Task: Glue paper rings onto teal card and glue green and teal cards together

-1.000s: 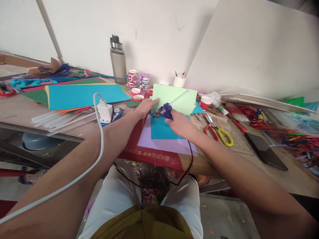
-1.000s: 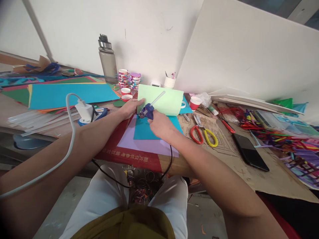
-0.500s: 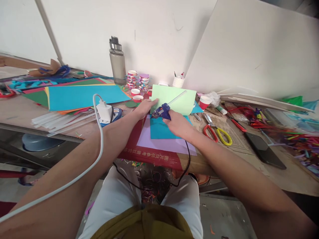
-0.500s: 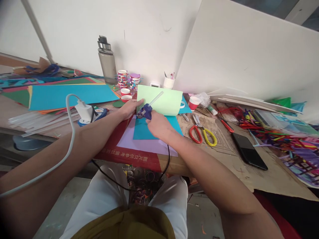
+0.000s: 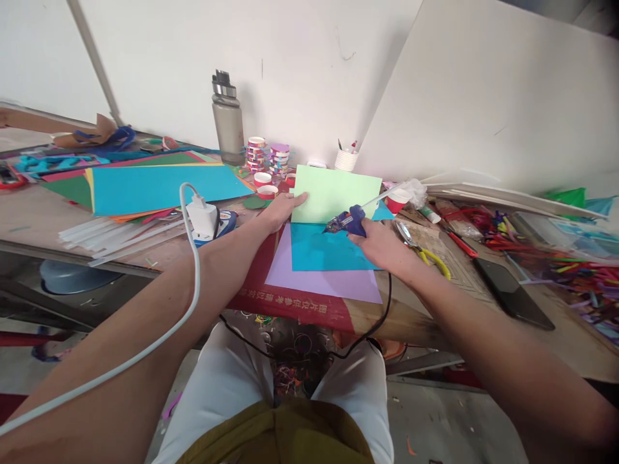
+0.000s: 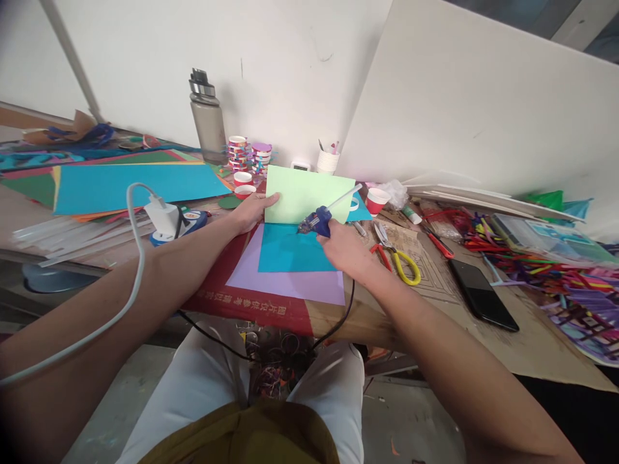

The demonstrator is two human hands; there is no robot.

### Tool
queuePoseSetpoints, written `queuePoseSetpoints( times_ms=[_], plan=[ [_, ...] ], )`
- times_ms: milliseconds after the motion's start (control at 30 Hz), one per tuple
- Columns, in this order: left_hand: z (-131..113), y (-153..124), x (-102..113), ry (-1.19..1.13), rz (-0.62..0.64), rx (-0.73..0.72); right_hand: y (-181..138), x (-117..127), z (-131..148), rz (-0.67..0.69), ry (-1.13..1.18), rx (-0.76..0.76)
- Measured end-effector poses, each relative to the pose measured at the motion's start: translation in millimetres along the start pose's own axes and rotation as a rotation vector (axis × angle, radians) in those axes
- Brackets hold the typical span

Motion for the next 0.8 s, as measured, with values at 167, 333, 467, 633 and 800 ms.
queuePoseSetpoints(
  times_ms=[167,333,467,633,800],
  plan=[
    [2,1,-4,-0.022,0.024,0.018,0,-2,10,-0.003,0.009,0.024],
    [3,2,2,0.032,-0.011,0.005,6,-8,39,0.008,0.081,0.110],
    [2,2,3,0.037,-0.011,-0.003,9,-7,37,0.006,0.095,0.116],
    [0,1,-4,0.022,0.016,0.004,10,-9,40,-0.008,0.130,0.138],
    [3,2,-1,0.019,-0.008,0.028,12,-13,48,0.011,0.144,0.157]
  ],
)
Point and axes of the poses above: each hand's wrist, its own y-axis towards the middle knuckle, its own x-axis out of the back of the hand, z = x × y, the point moved 10 cm from there along y, towards the middle knuckle, and after that the axes turned 11 degrees about z, right-handed, at the moved point
